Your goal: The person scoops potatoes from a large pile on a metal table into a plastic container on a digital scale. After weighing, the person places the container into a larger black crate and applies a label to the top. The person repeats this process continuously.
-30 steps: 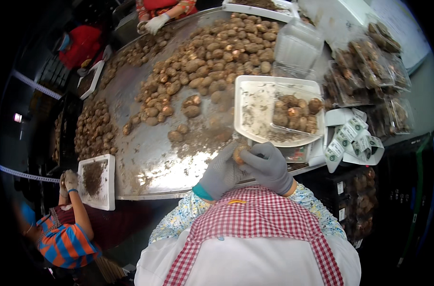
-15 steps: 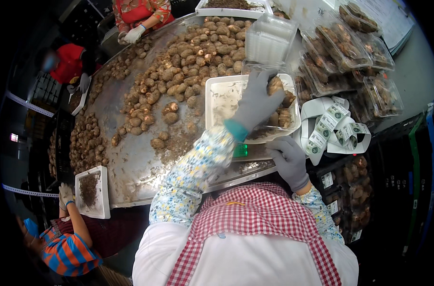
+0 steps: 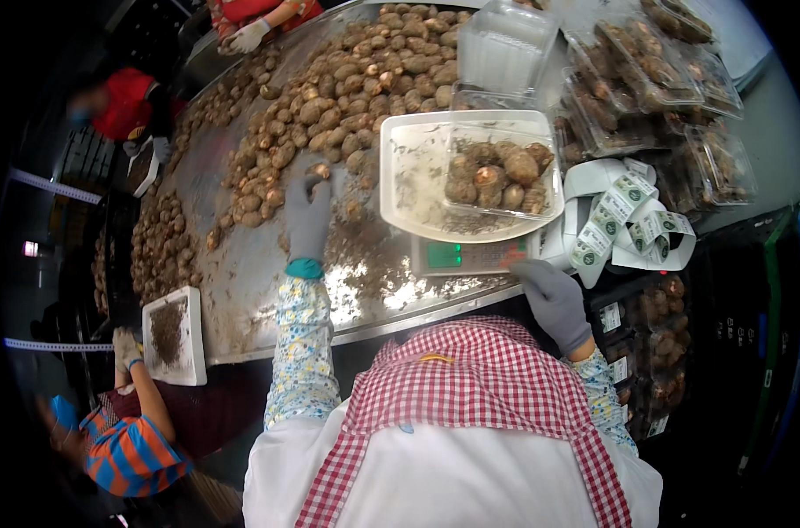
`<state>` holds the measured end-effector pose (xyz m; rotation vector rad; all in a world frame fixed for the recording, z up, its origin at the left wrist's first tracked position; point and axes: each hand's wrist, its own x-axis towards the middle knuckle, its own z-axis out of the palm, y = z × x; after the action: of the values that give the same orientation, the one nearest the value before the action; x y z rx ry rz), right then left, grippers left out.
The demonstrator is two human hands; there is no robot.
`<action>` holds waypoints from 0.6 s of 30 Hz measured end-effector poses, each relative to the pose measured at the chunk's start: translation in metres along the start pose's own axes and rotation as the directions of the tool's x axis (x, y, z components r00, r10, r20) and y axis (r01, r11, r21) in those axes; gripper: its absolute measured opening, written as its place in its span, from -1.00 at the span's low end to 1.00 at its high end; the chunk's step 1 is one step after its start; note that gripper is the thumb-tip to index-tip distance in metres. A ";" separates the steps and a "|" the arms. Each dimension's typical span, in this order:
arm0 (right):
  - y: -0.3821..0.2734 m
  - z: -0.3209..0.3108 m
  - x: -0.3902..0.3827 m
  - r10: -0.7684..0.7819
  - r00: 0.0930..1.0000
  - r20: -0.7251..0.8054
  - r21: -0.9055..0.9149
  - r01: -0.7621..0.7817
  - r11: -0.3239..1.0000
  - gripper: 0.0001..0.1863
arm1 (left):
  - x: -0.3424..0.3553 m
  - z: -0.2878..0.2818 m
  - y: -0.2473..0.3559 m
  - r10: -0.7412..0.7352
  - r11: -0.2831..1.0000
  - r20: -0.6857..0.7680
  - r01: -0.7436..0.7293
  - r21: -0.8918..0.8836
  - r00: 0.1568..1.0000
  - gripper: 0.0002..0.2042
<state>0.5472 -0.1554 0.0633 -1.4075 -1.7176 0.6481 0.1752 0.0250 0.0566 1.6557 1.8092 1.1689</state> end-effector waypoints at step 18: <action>0.016 -0.048 0.063 0.531 0.816 -0.227 0.241 -0.481 0.843 -0.58 | -0.070 -0.074 -0.076 -0.375 0.919 0.095 0.384 -0.095 0.922 -0.68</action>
<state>0.5921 -0.0953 0.0931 -1.7528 -1.0253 0.8105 0.0863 -0.0586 0.0216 1.1964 1.8722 0.9985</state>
